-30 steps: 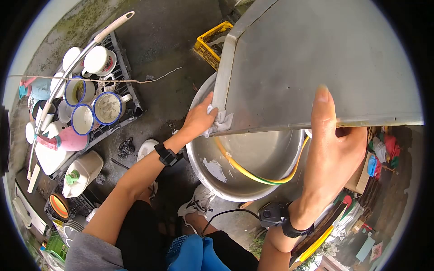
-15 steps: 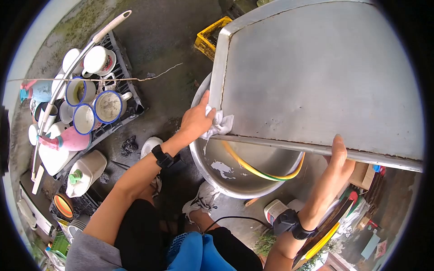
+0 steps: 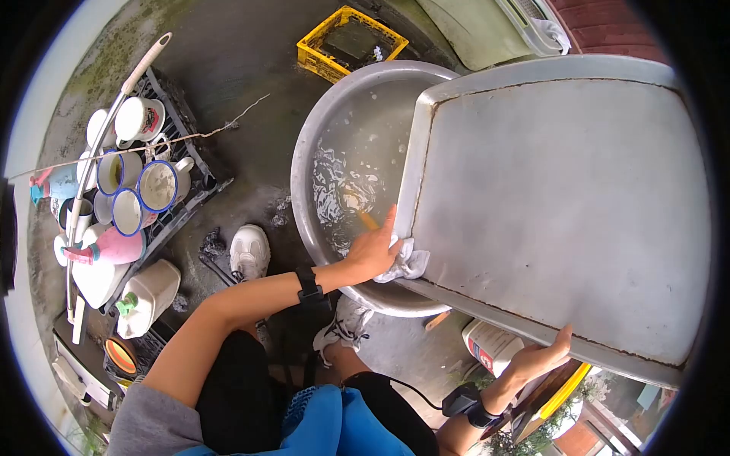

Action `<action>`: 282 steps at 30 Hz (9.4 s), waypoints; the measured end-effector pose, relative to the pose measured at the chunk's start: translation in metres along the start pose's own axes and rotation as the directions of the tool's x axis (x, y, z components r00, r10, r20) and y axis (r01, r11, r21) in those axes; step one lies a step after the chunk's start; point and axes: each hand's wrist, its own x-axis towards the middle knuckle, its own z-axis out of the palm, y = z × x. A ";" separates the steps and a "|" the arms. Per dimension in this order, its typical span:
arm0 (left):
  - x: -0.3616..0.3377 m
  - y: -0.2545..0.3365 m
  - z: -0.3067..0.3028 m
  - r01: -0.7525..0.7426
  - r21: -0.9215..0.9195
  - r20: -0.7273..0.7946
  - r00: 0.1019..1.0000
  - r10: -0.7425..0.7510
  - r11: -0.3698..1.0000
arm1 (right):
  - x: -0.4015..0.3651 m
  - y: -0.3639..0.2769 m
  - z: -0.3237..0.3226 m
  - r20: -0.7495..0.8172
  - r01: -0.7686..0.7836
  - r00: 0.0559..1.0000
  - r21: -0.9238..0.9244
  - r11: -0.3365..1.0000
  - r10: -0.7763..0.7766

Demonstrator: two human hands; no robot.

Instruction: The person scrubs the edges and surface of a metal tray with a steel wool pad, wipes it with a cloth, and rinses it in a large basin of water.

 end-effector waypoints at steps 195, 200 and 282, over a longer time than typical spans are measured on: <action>0.127 -0.008 -0.236 0.306 0.731 -0.556 0.785 0.272 0.610 | -0.120 -0.147 0.190 0.805 0.179 0.560 0.111 0.977 -0.195; 0.141 -0.003 -0.250 0.304 0.712 -0.542 0.810 0.221 0.632 | -0.121 -0.146 0.190 0.805 0.164 0.560 0.123 0.979 -0.195; 0.120 0.011 -0.281 -0.033 0.993 0.085 0.872 0.482 -0.115 | -0.112 -0.137 0.185 0.575 0.094 0.778 0.294 0.951 -0.255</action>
